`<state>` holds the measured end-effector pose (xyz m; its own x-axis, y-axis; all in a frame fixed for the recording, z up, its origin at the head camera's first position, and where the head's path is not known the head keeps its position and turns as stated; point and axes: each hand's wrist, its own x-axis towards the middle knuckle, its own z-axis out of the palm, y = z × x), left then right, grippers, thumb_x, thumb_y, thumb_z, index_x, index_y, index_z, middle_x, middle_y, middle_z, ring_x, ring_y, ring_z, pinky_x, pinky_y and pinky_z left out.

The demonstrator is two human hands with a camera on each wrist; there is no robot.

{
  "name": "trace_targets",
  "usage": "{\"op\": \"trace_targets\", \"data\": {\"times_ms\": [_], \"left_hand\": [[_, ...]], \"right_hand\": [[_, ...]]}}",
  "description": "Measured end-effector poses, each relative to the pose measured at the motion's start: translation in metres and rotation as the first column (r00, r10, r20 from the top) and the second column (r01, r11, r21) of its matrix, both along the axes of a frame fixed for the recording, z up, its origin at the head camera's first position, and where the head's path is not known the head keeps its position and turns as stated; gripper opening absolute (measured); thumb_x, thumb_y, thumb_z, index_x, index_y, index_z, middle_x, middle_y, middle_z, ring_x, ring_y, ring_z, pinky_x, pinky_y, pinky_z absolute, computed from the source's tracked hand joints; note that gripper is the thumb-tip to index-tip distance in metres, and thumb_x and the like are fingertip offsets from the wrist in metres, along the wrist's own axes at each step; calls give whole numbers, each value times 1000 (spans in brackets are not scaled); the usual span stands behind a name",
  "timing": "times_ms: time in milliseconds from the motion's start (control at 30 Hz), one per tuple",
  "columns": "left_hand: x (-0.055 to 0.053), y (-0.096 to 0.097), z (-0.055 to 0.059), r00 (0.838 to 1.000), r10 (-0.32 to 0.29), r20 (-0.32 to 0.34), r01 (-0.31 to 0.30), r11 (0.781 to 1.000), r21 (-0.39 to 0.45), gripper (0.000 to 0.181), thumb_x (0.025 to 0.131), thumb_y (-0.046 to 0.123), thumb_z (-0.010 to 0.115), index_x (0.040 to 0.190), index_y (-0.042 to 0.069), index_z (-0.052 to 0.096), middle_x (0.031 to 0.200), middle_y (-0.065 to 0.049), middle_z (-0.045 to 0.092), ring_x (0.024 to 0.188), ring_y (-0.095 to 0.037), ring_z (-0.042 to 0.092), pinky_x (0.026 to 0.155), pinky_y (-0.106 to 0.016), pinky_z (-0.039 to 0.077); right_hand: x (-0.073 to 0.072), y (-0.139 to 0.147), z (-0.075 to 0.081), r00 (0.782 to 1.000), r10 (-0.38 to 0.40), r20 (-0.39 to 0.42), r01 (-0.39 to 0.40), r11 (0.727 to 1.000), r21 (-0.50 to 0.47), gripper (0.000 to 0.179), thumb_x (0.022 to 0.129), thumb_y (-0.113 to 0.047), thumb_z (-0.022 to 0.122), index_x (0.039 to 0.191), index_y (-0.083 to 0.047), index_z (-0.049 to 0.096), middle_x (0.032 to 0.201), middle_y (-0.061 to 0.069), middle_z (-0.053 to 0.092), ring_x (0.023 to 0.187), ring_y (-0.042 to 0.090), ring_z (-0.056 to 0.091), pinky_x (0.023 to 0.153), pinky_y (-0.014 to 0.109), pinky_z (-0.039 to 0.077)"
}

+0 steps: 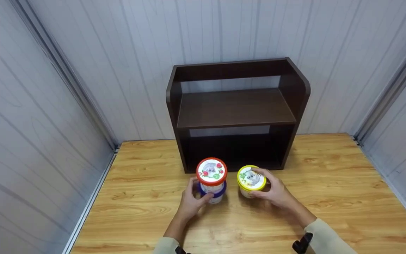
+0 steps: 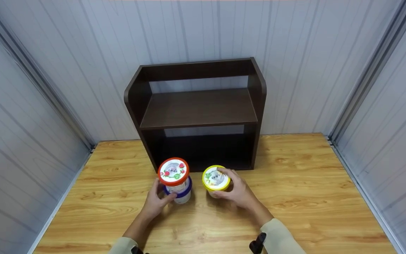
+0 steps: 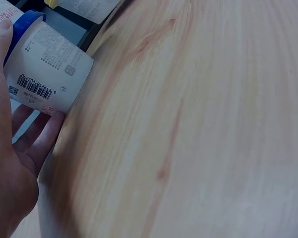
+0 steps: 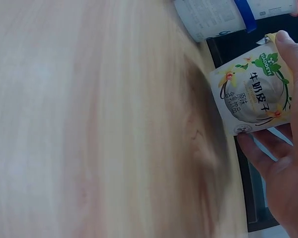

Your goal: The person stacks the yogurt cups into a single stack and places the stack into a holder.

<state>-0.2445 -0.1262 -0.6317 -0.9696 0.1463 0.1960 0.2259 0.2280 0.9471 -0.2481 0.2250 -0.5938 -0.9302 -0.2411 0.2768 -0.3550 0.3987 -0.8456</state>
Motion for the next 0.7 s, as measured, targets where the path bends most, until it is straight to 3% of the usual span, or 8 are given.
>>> {"op": "trace_targets", "data": {"times_ms": [200,400,700], "left_hand": [[0,0,-7,996,4,-94,-5,1000,-13,77,96,38,92,154,7,53,140,-22,71,129,-27,68,114,-41,55],[1,1,0,1000,2,0,-2,1000,2,78,95,28,93,157,5,52,145,-21,70,134,-30,66,119,-45,51],[2,2,4,999,10,50,-10,1000,-1,78,94,23,93,157,7,51,147,-18,70,136,-29,65,122,-49,49]], "right_hand": [[-4,0,9,1000,2,-13,-3,1000,-13,78,87,-12,99,156,-7,63,158,23,64,128,-2,59,104,17,53],[-8,-1,19,1000,5,-4,-5,1000,-30,78,87,-10,98,156,-5,63,158,23,63,127,3,60,102,17,55],[-13,-2,32,999,-12,30,13,1000,-20,81,87,-11,99,158,-9,62,158,21,62,123,5,60,97,18,58]]}}
